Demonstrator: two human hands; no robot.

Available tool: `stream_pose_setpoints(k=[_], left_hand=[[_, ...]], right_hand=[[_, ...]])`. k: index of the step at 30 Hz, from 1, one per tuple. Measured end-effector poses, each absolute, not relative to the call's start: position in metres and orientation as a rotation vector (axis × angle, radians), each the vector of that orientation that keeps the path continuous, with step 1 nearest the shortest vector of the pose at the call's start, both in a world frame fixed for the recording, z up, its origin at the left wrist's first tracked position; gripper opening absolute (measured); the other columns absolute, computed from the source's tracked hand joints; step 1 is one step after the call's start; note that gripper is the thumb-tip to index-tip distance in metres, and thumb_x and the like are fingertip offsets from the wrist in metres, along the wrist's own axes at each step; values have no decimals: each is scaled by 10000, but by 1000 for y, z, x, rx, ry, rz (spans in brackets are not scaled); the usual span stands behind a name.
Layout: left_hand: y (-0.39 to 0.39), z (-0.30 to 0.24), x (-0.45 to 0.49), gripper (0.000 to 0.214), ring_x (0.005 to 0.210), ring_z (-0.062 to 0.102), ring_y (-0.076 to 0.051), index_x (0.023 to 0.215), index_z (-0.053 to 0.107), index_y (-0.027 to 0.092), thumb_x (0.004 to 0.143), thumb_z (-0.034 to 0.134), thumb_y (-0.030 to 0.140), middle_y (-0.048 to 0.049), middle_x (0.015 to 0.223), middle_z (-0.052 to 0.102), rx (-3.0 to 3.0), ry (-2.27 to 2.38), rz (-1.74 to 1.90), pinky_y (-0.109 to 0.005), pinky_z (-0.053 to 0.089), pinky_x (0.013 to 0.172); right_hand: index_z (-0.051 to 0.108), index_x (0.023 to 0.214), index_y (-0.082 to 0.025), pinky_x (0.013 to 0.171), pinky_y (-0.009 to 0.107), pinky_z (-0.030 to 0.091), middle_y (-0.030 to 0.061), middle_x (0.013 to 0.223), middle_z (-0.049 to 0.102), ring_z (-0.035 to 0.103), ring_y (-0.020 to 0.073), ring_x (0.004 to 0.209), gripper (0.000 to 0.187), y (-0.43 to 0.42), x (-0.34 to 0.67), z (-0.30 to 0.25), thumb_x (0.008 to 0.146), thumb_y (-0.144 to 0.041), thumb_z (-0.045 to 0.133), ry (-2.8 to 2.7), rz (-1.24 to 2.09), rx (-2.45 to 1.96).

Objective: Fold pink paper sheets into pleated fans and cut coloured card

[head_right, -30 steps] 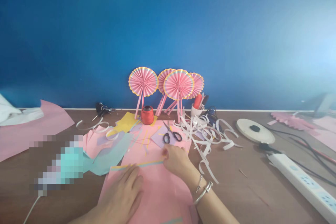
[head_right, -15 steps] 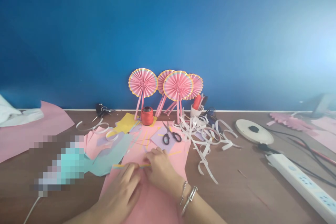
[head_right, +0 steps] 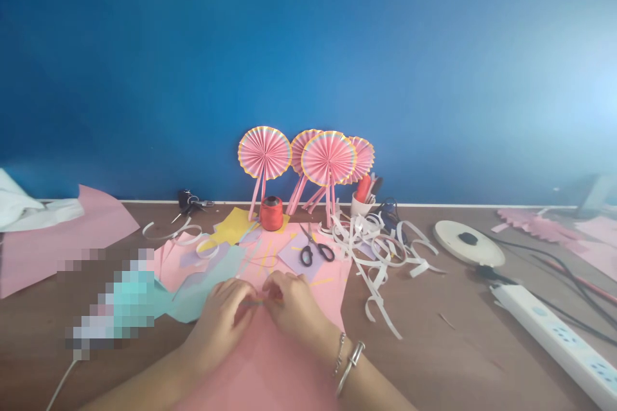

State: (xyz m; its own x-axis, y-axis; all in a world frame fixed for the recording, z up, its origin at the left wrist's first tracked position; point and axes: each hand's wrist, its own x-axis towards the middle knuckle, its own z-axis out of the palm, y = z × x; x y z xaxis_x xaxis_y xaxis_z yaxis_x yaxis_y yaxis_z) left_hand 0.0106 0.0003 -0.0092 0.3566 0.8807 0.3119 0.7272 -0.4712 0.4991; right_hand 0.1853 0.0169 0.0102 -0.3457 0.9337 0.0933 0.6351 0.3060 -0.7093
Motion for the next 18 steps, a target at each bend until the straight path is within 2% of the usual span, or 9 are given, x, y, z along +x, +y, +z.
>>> stream_pose_setpoints(k=[7, 13, 18], left_hand=[[1, -3, 11, 179, 844, 550, -203, 829, 561, 225, 825, 439, 93, -21, 846, 616, 2455, 1399, 760, -352, 393, 746], [0, -3, 11, 215, 874, 555, -205, 854, 570, 225, 784, 456, 56, -16, 866, 619, 2468, 1394, 764, -363, 393, 769], [-1, -3, 12, 202, 865, 556, -205, 830, 547, 215, 756, 465, 46, -16, 859, 610, 2448, 1415, 794, -359, 399, 760]], right_hand=[[589, 856, -184, 726, 284, 369, 11, 765, 643, 576, 154, 731, 169, 16, 186, 13, 739, -68, 551, -2107, 768, -1343], [601, 866, -196, 733, 279, 375, 5, 768, 641, 574, 152, 744, 274, 15, 186, 12, 702, 0, 502, -2144, 723, -1297], [611, 868, -198, 752, 285, 376, 5, 769, 636, 570, 152, 753, 270, 14, 185, 13, 707, -9, 504, -2159, 711, -1303]])
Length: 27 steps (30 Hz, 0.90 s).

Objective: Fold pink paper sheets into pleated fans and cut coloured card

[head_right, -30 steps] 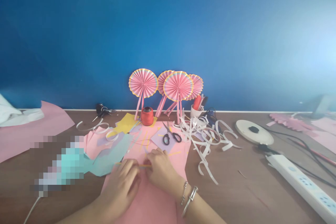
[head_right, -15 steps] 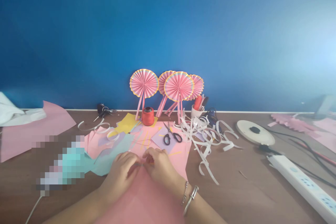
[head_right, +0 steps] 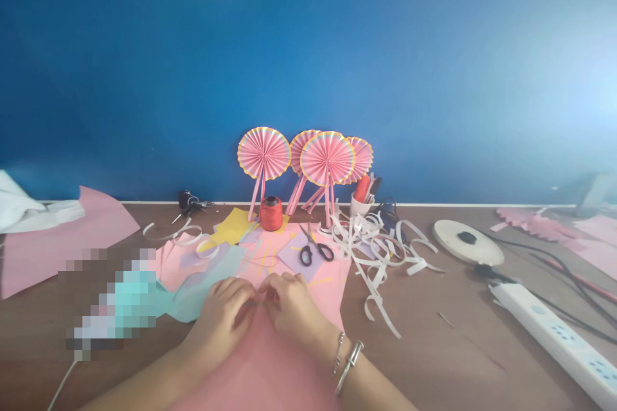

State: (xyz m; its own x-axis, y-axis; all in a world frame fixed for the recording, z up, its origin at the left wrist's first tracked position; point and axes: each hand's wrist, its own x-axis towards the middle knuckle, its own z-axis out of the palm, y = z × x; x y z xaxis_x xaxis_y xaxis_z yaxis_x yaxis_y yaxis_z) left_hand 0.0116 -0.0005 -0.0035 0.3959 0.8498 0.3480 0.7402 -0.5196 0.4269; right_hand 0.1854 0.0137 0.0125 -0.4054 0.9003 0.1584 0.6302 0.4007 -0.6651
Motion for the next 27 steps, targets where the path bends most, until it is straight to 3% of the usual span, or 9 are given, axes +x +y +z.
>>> stream_pose_setpoints(k=[5, 10, 27], left_hand=[[0, -4, 11, 159, 814, 550, -205, 759, 491, 199, 747, 469, 42, -12, 791, 581, 2413, 1466, 807, -364, 405, 741], [0, -4, 11, 193, 857, 553, -213, 833, 524, 207, 748, 476, 40, -21, 844, 596, 2416, 1426, 849, -375, 410, 766], [2, -3, 10, 115, 821, 533, -201, 819, 537, 208, 823, 476, 110, -17, 835, 567, 2332, 1480, 843, -345, 417, 731]], right_hand=[[605, 866, -191, 746, 288, 371, 5, 757, 629, 559, 153, 746, 297, 13, 186, 16, 682, 16, 496, -2167, 678, -1310], [604, 864, -189, 739, 284, 369, 10, 770, 625, 555, 152, 747, 296, 14, 186, 16, 683, 16, 493, -2163, 671, -1304], [564, 923, -194, 722, 299, 304, 27, 803, 630, 522, 165, 768, 230, 9, 183, 13, 808, -32, 449, -2336, 346, -1144]])
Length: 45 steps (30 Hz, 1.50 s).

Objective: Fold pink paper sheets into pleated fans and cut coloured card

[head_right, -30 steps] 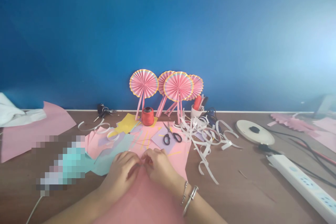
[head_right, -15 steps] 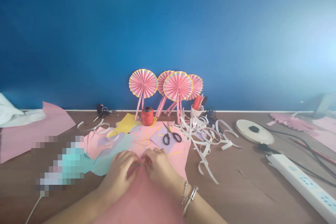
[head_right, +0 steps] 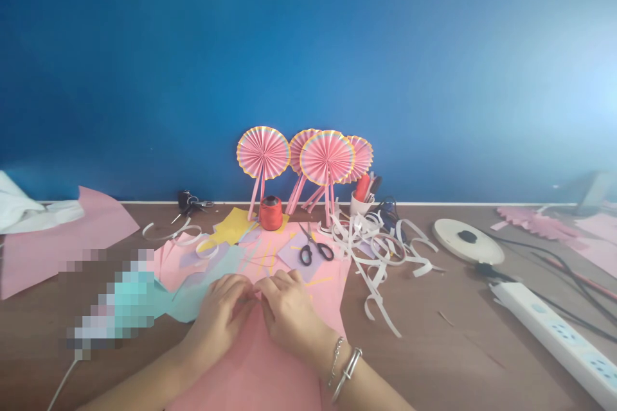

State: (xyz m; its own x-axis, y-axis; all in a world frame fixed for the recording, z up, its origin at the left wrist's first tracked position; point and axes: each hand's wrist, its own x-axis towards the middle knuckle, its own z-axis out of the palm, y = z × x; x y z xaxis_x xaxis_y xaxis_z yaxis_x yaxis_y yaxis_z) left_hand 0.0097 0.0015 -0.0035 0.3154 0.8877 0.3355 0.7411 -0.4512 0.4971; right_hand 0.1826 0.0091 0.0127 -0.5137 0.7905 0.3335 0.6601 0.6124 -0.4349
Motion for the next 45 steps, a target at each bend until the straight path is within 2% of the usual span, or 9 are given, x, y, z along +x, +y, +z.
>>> stream_pose_setpoints(k=[8, 13, 18, 24, 30, 39, 45], left_hand=[[-1, -6, 11, 130, 808, 514, -201, 831, 501, 217, 890, 392, 176, -25, 856, 556, 2354, 1541, 861, -324, 408, 675], [3, -9, 6, 180, 826, 524, -197, 822, 469, 211, 906, 325, 145, -33, 847, 553, 2341, 1483, 1025, -351, 414, 748], [4, -5, 4, 167, 867, 521, -209, 865, 503, 217, 917, 353, 167, -35, 888, 575, 2350, 1555, 1026, -363, 406, 768], [-1, -2, 8, 102, 976, 512, -235, 828, 573, 220, 845, 494, 157, -50, 962, 583, 2463, 1489, 986, -394, 403, 832], [-1, -6, 9, 107, 986, 517, -241, 838, 625, 243, 806, 577, 153, -34, 974, 581, 2436, 1509, 943, -397, 401, 840], [-1, -6, 11, 127, 960, 506, -226, 846, 612, 226, 807, 556, 120, -28, 935, 568, 2388, 1492, 981, -379, 392, 828], [-1, -3, 11, 129, 928, 511, -219, 826, 582, 212, 848, 481, 136, -40, 920, 574, 2407, 1463, 979, -369, 402, 802]], right_hand=[[552, 931, -199, 698, 296, 294, 23, 801, 634, 514, 165, 749, 229, 9, 181, 14, 828, -33, 432, -2320, 335, -1125], [546, 997, -204, 692, 295, 293, 27, 808, 636, 514, 171, 741, 300, 12, 183, 10, 804, -5, 432, -2311, 309, -1152], [551, 992, -204, 699, 301, 297, 32, 837, 651, 515, 180, 765, 284, 12, 184, 10, 813, -18, 434, -2310, 349, -1148], [560, 974, -200, 707, 299, 304, 32, 844, 651, 511, 183, 799, 276, 11, 184, 12, 803, -21, 437, -2310, 386, -1171], [568, 946, -199, 702, 301, 297, 40, 849, 649, 508, 188, 805, 254, 10, 183, 13, 815, -32, 426, -2312, 353, -1154], [566, 954, -196, 697, 305, 279, 34, 820, 626, 494, 173, 752, 250, 8, 183, 12, 829, -41, 415, -2337, 285, -1080], [558, 941, -198, 690, 301, 275, 28, 800, 617, 487, 170, 740, 227, 9, 182, 12, 841, -51, 417, -2338, 270, -1080]])
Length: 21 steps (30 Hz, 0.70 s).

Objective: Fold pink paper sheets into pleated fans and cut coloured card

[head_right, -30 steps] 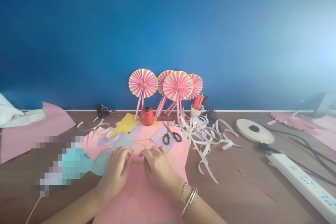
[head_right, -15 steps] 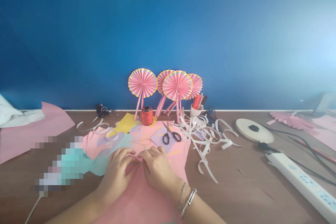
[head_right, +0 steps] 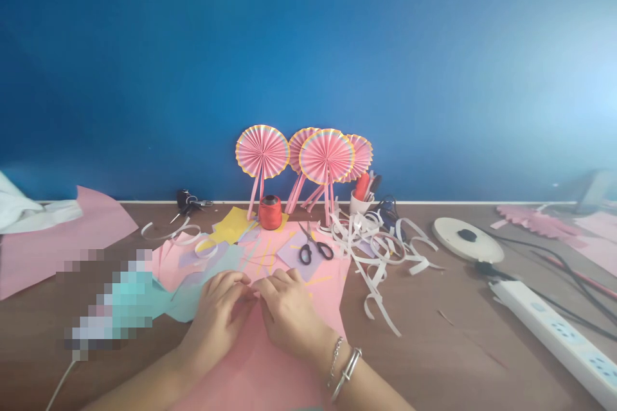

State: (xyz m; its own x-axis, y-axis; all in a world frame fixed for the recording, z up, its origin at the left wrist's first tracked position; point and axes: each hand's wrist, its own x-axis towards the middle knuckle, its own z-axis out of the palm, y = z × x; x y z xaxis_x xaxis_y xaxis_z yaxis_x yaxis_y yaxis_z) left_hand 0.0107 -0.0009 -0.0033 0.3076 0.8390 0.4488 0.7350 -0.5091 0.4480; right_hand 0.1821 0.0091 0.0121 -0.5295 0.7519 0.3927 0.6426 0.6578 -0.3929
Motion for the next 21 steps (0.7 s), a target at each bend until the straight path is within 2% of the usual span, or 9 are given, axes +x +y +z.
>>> stream_pose_setpoints(k=[10, 17, 19, 21], left_hand=[[-1, -3, 11, 133, 878, 514, -204, 784, 512, 212, 833, 453, 102, -30, 887, 565, 2330, 1472, 905, -356, 410, 772], [10, -6, -1, 158, 874, 533, -208, 793, 492, 209, 915, 392, 214, -32, 866, 580, 2311, 1622, 1077, -356, 408, 761], [11, -6, -3, 162, 884, 542, -213, 827, 522, 212, 917, 388, 218, -35, 882, 595, 2358, 1647, 1085, -362, 407, 771], [9, -4, -2, 128, 923, 548, -228, 942, 547, 217, 893, 429, 209, -45, 936, 614, 2441, 1603, 1063, -381, 409, 801]], right_hand=[[526, 1044, -201, 686, 293, 286, 21, 790, 605, 496, 168, 733, 307, 9, 182, 14, 813, -26, 422, -2332, 325, -1062], [517, 1031, -197, 694, 294, 299, 28, 815, 626, 520, 174, 746, 315, 14, 185, 9, 797, -12, 417, -2294, 358, -1108], [521, 1018, -200, 694, 292, 304, 22, 810, 629, 516, 175, 743, 312, 14, 185, 10, 786, -11, 431, -2285, 380, -1119], [529, 1008, -203, 690, 290, 309, 20, 807, 627, 509, 175, 740, 321, 13, 185, 12, 771, -6, 437, -2283, 397, -1123]])
